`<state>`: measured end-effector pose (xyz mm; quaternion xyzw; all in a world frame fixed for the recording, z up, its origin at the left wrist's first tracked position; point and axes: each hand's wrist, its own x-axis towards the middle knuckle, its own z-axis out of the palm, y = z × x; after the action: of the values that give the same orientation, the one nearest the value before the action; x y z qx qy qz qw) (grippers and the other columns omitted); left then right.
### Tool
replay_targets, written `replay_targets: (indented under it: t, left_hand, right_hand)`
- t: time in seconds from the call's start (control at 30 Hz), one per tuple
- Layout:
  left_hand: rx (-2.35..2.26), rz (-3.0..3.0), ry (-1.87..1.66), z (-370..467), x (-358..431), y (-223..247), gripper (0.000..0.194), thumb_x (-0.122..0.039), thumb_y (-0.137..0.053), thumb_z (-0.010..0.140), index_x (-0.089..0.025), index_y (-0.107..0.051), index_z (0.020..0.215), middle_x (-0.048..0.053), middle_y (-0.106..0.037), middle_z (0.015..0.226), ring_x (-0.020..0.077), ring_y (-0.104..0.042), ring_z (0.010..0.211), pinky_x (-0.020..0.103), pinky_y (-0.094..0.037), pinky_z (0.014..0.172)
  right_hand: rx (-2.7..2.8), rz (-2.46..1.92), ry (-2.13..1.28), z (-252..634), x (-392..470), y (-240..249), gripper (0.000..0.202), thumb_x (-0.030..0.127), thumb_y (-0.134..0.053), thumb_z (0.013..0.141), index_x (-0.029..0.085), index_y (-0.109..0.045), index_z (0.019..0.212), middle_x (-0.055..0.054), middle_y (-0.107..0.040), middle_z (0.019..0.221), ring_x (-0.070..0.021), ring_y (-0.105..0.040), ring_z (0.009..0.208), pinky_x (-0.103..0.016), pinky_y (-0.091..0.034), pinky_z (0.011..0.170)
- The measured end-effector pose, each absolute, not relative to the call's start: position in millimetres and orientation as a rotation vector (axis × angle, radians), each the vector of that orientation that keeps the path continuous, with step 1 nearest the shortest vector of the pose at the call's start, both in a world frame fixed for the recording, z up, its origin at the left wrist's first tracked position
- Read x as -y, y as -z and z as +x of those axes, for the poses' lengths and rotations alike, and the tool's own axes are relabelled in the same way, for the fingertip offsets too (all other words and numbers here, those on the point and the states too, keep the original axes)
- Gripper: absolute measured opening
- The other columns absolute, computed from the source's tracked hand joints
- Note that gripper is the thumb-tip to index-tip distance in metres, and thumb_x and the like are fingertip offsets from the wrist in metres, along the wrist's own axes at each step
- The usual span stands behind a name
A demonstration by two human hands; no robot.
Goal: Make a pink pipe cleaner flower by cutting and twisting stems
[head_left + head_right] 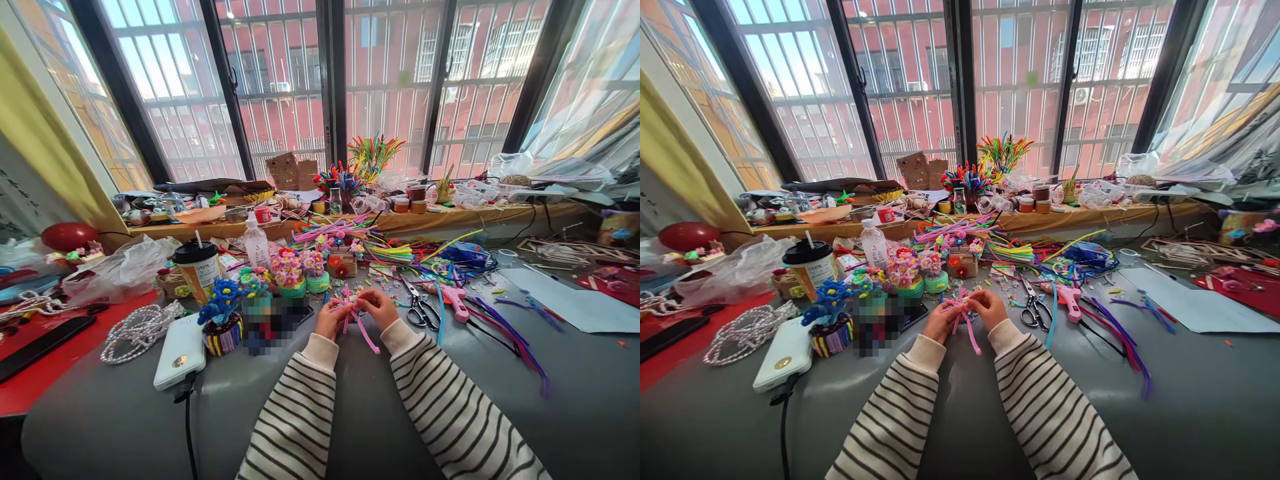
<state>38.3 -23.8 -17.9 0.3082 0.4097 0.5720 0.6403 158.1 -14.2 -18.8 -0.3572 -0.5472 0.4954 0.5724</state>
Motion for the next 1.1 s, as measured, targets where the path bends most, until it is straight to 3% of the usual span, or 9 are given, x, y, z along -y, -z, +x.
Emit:
replay_targets:
  t: [0.4, 0.63, 0.8, 1.1]
  left_hand:
    - [-0.967, 0.632, -1.382, 36, 16, 26, 0.040, -0.006, -0.063, 0.048, -0.013, -0.036, 0.077, 0.002, -0.059, 0.053, 0.0148, -0.058, 0.052, 0.023, -0.046, 0.051]
    - [-0.958, 0.615, -1.392, 34, 14, 29, 0.040, -0.009, -0.062, 0.051, -0.013, -0.035, 0.080, 0.003, -0.058, 0.055, 0.0141, -0.057, 0.051, 0.023, -0.047, 0.051]
    - [-0.983, 0.610, -1.411, 35, 14, 29, 0.043, -0.009, -0.063, 0.050, -0.013, -0.035, 0.082, 0.003, -0.058, 0.054, 0.0144, -0.057, 0.050, 0.024, -0.046, 0.050]
    - [-0.995, 0.625, -1.415, 37, 15, 27, 0.045, -0.011, -0.064, 0.048, -0.013, -0.035, 0.083, 0.002, -0.057, 0.051, 0.0134, -0.056, 0.045, 0.025, -0.046, 0.048]
  right_hand:
    - [1.481, -0.942, -0.866, 159, 13, 25, 0.018, 0.030, -0.055, 0.058, 0.017, -0.056, 0.070, -0.003, -0.059, 0.070, -0.0143, -0.055, 0.062, -0.030, -0.044, 0.063]
    - [1.674, -0.937, -0.583, 161, 18, 19, 0.018, 0.021, -0.047, 0.063, 0.019, -0.059, 0.076, -0.004, -0.055, 0.076, -0.0118, -0.053, 0.061, -0.026, -0.045, 0.058]
    - [1.813, -0.939, -0.376, 160, 15, 23, 0.017, 0.016, -0.045, 0.064, 0.018, -0.060, 0.071, -0.004, -0.051, 0.071, -0.0102, -0.050, 0.057, -0.023, -0.044, 0.053]
    - [1.959, -0.929, -0.082, 161, 11, 30, 0.017, 0.013, -0.043, 0.066, 0.016, -0.060, 0.071, -0.005, -0.052, 0.070, -0.0121, -0.050, 0.064, -0.024, -0.043, 0.060]
